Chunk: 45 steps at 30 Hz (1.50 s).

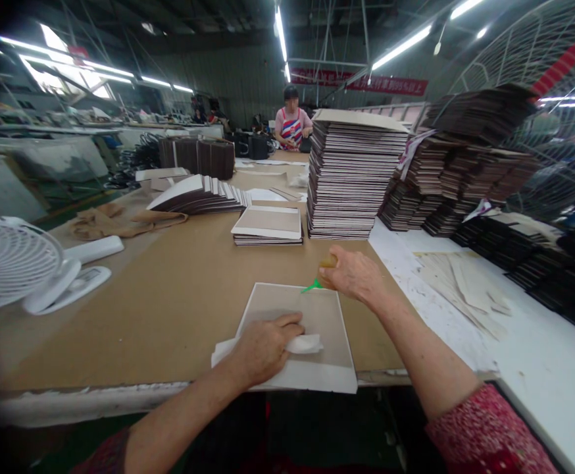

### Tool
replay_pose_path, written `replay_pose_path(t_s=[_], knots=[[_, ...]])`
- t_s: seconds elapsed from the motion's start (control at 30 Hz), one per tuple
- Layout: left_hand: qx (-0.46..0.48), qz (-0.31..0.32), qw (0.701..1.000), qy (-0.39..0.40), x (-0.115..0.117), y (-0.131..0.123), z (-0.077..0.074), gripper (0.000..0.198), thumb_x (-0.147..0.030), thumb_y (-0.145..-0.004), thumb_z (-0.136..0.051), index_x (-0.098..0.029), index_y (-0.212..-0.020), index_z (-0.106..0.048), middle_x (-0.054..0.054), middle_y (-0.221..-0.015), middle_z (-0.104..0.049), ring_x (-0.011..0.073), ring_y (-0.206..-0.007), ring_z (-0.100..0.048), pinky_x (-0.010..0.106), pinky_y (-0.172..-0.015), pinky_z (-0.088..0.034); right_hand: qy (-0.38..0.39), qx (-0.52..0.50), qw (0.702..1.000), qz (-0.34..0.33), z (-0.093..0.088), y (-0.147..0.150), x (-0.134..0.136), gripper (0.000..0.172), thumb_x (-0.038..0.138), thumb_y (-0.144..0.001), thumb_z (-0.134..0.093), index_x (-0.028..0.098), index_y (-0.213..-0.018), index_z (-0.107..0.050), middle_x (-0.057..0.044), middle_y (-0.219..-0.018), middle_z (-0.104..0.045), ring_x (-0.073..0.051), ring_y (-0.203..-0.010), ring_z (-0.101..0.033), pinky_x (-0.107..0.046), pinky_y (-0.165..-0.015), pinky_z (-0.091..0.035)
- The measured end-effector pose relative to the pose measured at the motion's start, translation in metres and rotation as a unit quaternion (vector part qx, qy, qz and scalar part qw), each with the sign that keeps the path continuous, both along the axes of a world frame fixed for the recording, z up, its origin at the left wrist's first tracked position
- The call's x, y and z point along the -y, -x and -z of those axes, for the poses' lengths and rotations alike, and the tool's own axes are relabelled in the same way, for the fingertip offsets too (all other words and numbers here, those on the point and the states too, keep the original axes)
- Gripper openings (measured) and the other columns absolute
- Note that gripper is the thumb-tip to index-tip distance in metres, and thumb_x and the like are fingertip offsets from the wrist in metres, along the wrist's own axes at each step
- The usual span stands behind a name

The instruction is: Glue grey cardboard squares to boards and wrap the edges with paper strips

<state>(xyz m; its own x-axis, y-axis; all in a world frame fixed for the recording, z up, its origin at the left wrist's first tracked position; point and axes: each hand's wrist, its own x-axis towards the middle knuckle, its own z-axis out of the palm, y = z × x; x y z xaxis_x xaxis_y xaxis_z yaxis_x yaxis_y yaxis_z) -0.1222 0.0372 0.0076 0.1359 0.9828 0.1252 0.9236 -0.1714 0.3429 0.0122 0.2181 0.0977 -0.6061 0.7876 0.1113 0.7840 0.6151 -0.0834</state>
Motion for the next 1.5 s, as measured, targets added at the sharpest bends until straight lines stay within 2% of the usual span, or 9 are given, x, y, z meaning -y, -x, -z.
replay_pose_path(t_s=[0.23, 0.33, 0.57, 0.77, 1.1, 1.23, 1.3, 1.4, 1.5], knots=[[-0.010, -0.002, 1.000, 0.007, 0.000, -0.002, -0.002, 0.043, -0.010, -0.073, -0.049, -0.024, -0.113, -0.056, 0.001, -0.138, -0.049, 0.0226, -0.109, -0.059, 0.037, -0.093, -0.048, 0.002, -0.021, 0.999, -0.026, 0.005, 0.022, 0.019, 0.034, 0.054, -0.079, -0.049, 0.026, -0.096, -0.057, -0.004, -0.074, -0.063, -0.020, -0.066, -0.056, -0.027, -0.052, -0.025], [-0.009, -0.002, 1.000, 0.008, 0.000, -0.002, -0.001, 0.044, -0.010, -0.073, -0.050, -0.023, -0.114, -0.056, 0.002, -0.139, -0.048, 0.0221, -0.109, -0.059, 0.036, -0.094, -0.047, 0.002, -0.019, 1.000, -0.022, 0.005, 0.021, 0.018, 0.033, 0.052, -0.079, -0.050, 0.026, -0.097, -0.058, -0.004, -0.075, -0.064, -0.021, -0.069, -0.057, -0.027, -0.054, -0.026], [0.000, 0.003, 1.000, 0.001, 0.000, -0.001, 0.000, 0.042, -0.010, -0.074, -0.048, -0.024, -0.112, -0.057, 0.001, -0.138, -0.049, 0.0236, -0.109, -0.059, 0.039, -0.092, -0.049, 0.016, 0.001, 1.000, 0.022, -0.003, -0.020, -0.006, 0.036, 0.054, -0.076, -0.052, 0.024, -0.095, -0.058, -0.004, -0.068, -0.059, -0.020, -0.061, -0.054, -0.027, -0.052, -0.026], [-0.017, -0.003, 1.000, 0.006, 0.001, -0.002, -0.001, 0.044, -0.009, -0.073, -0.049, -0.025, -0.113, -0.056, 0.001, -0.140, -0.047, 0.0242, -0.108, -0.060, 0.039, -0.089, -0.050, 0.028, -0.016, 0.997, 0.069, -0.005, -0.048, -0.016, 0.035, 0.054, -0.076, -0.053, 0.023, -0.092, -0.059, -0.004, -0.070, -0.061, -0.019, -0.062, -0.054, -0.027, -0.053, -0.028], [-0.025, -0.017, 0.999, 0.011, 0.000, -0.004, -0.001, 0.047, -0.007, -0.070, -0.048, -0.026, -0.112, -0.057, -0.002, -0.141, -0.046, 0.0233, -0.105, -0.061, 0.039, -0.090, -0.049, 0.079, -0.114, 0.986, 0.097, 0.006, -0.073, -0.023, 0.029, 0.050, -0.072, -0.058, 0.023, -0.082, -0.058, -0.001, -0.065, -0.058, -0.018, -0.060, -0.052, -0.028, -0.054, -0.028], [-0.016, -0.012, 1.000, 0.011, 0.000, -0.005, 0.002, 0.051, -0.006, -0.069, -0.047, -0.026, -0.115, -0.057, -0.001, -0.141, -0.046, 0.0221, -0.110, -0.059, 0.038, -0.095, -0.046, 0.118, -0.200, 0.966, 0.114, 0.016, -0.074, -0.010, 0.024, 0.045, -0.071, -0.061, 0.022, -0.080, -0.058, 0.001, -0.064, -0.058, -0.018, -0.063, -0.053, -0.027, -0.055, -0.032], [-0.017, -0.011, 1.000, 0.009, 0.001, -0.005, 0.007, 0.056, -0.004, -0.067, -0.045, -0.026, -0.117, -0.057, -0.001, -0.141, -0.047, 0.0217, -0.112, -0.058, 0.039, -0.097, -0.044, 0.146, -0.261, 0.947, 0.119, 0.024, -0.076, 0.000, 0.023, 0.044, -0.076, -0.060, 0.022, -0.082, -0.059, 0.001, -0.070, -0.061, -0.017, -0.067, -0.056, -0.027, -0.057, -0.037], [-0.033, -0.014, 0.999, 0.003, -0.002, -0.003, 0.016, 0.061, -0.002, -0.066, -0.042, -0.029, -0.119, -0.056, -0.001, -0.140, -0.046, 0.0219, -0.109, -0.060, 0.041, -0.095, -0.046, 0.178, -0.361, 0.905, 0.141, 0.037, -0.083, 0.009, 0.036, 0.049, -0.091, -0.042, 0.019, -0.099, -0.059, -0.002, -0.086, -0.064, -0.015, -0.070, -0.059, -0.028, -0.060, -0.045], [-0.035, -0.009, 0.999, -0.007, -0.003, -0.001, 0.021, 0.062, -0.002, -0.067, -0.039, -0.028, -0.120, -0.057, -0.001, -0.140, -0.047, 0.0215, -0.108, -0.060, 0.041, -0.095, -0.046, 0.190, -0.448, 0.857, 0.170, 0.047, -0.100, 0.003, 0.042, 0.050, -0.093, -0.041, 0.016, -0.113, -0.055, -0.006, -0.099, -0.062, -0.015, -0.076, -0.060, -0.032, -0.066, -0.050]])
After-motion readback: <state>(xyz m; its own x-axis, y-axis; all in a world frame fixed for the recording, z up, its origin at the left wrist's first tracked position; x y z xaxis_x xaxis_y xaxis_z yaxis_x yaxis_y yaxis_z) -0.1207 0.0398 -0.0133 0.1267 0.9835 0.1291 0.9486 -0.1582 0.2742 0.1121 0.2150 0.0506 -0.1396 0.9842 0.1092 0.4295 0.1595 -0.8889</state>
